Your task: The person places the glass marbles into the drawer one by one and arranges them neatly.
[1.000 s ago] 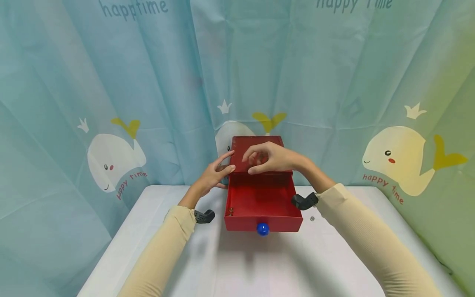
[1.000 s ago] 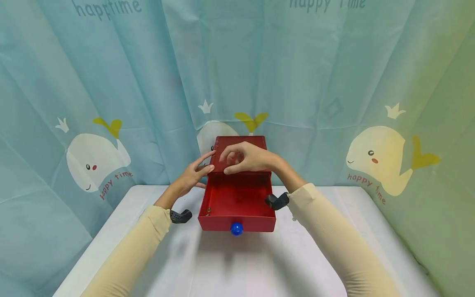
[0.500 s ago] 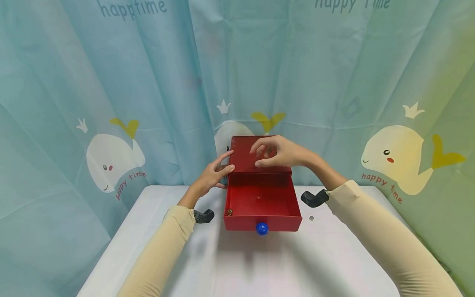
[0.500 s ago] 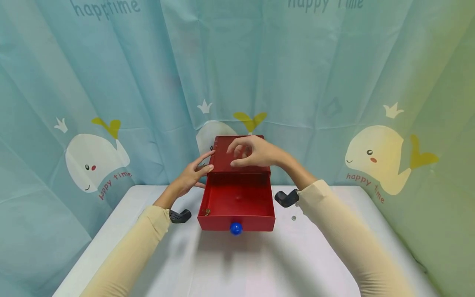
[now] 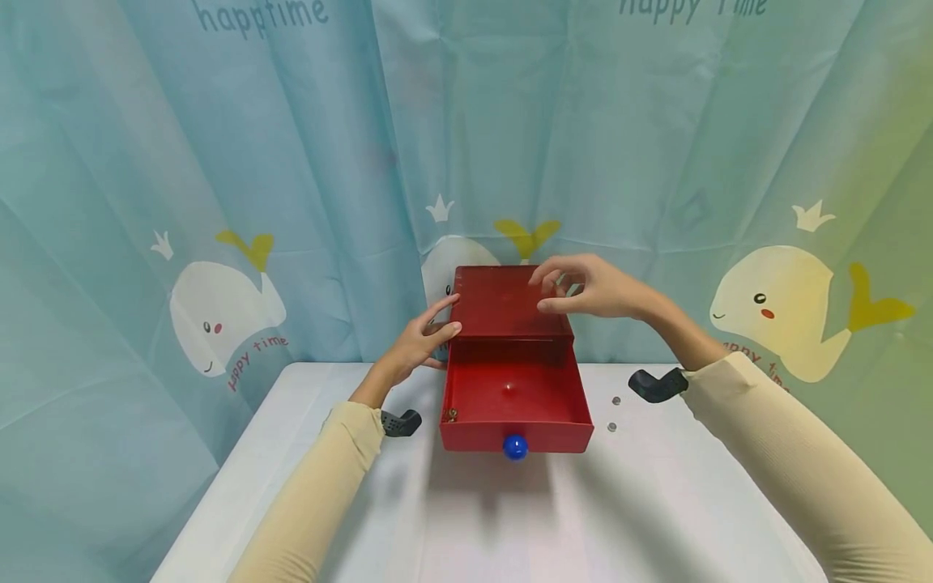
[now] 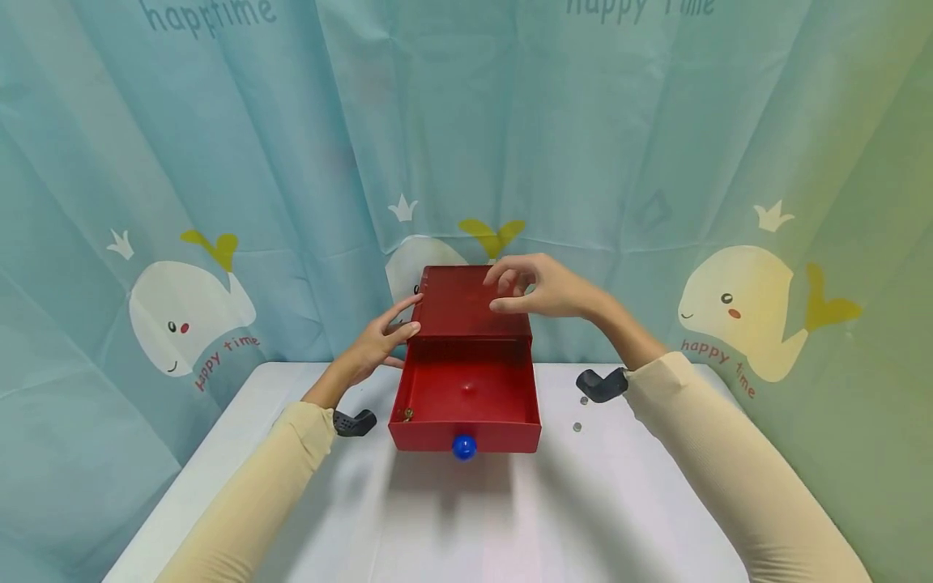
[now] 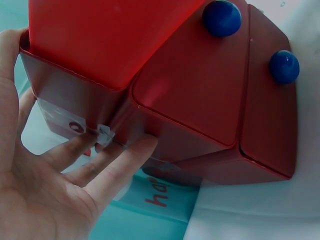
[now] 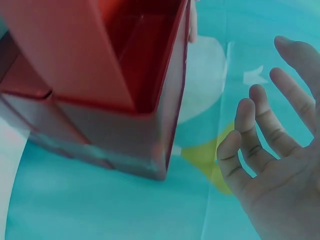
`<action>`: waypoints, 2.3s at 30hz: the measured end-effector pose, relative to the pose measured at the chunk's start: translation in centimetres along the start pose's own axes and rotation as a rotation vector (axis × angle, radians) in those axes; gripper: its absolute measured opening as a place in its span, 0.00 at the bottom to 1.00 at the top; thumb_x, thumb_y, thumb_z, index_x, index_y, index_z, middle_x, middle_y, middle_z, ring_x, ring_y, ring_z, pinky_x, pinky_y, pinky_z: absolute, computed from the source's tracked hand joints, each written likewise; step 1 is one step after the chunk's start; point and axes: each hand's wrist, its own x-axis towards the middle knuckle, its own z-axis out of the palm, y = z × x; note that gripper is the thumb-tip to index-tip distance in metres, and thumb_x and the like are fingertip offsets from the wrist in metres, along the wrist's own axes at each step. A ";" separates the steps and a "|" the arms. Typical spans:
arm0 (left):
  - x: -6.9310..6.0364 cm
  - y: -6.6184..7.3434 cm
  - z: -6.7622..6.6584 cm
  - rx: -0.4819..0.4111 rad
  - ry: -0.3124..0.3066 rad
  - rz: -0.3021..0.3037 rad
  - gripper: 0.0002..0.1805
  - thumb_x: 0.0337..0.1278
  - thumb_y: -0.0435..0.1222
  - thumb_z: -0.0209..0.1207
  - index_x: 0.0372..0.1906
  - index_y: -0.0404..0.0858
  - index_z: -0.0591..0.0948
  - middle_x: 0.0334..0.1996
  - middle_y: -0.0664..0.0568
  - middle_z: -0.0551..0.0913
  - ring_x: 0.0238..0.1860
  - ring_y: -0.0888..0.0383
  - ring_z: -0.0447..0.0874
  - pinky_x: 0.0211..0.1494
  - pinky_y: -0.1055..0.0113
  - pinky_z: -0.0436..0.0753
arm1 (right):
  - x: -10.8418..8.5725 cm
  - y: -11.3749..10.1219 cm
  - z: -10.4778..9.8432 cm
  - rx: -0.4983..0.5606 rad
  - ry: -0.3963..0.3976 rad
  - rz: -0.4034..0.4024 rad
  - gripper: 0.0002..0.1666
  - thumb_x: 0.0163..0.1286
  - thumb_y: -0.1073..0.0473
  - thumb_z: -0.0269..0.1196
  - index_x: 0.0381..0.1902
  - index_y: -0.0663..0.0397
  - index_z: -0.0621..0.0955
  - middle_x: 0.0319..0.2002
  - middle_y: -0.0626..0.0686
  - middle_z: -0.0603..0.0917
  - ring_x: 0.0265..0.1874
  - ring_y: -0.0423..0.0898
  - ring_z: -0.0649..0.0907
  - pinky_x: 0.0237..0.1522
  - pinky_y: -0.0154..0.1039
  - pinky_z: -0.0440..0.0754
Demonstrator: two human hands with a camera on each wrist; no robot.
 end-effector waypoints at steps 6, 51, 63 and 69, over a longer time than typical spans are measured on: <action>0.0 -0.1 -0.1 0.006 -0.002 0.005 0.35 0.70 0.51 0.60 0.79 0.65 0.63 0.73 0.40 0.70 0.72 0.41 0.70 0.52 0.39 0.85 | -1.5 0.9 -0.9 -0.009 0.046 0.046 0.17 0.67 0.57 0.73 0.53 0.45 0.84 0.44 0.53 0.83 0.38 0.49 0.85 0.42 0.42 0.86; -0.3 0.2 0.0 0.012 -0.005 0.014 0.35 0.72 0.49 0.58 0.80 0.62 0.62 0.75 0.40 0.67 0.74 0.43 0.67 0.51 0.40 0.85 | -12.5 12.4 4.7 0.090 0.150 0.265 0.20 0.69 0.54 0.71 0.56 0.49 0.82 0.42 0.54 0.84 0.37 0.48 0.86 0.37 0.40 0.83; -0.2 0.2 0.1 0.001 -0.004 -0.003 0.34 0.72 0.49 0.59 0.78 0.65 0.63 0.74 0.42 0.68 0.73 0.45 0.68 0.51 0.41 0.86 | -14.8 14.9 7.4 0.105 0.122 0.316 0.23 0.66 0.52 0.73 0.57 0.47 0.81 0.44 0.52 0.85 0.39 0.48 0.87 0.42 0.39 0.83; -0.1 0.1 0.1 -0.007 -0.008 -0.006 0.34 0.72 0.49 0.59 0.78 0.65 0.63 0.74 0.42 0.68 0.73 0.45 0.68 0.52 0.41 0.86 | -15.7 16.3 9.0 0.118 0.092 0.280 0.23 0.67 0.60 0.72 0.58 0.59 0.80 0.45 0.57 0.87 0.38 0.49 0.87 0.45 0.39 0.84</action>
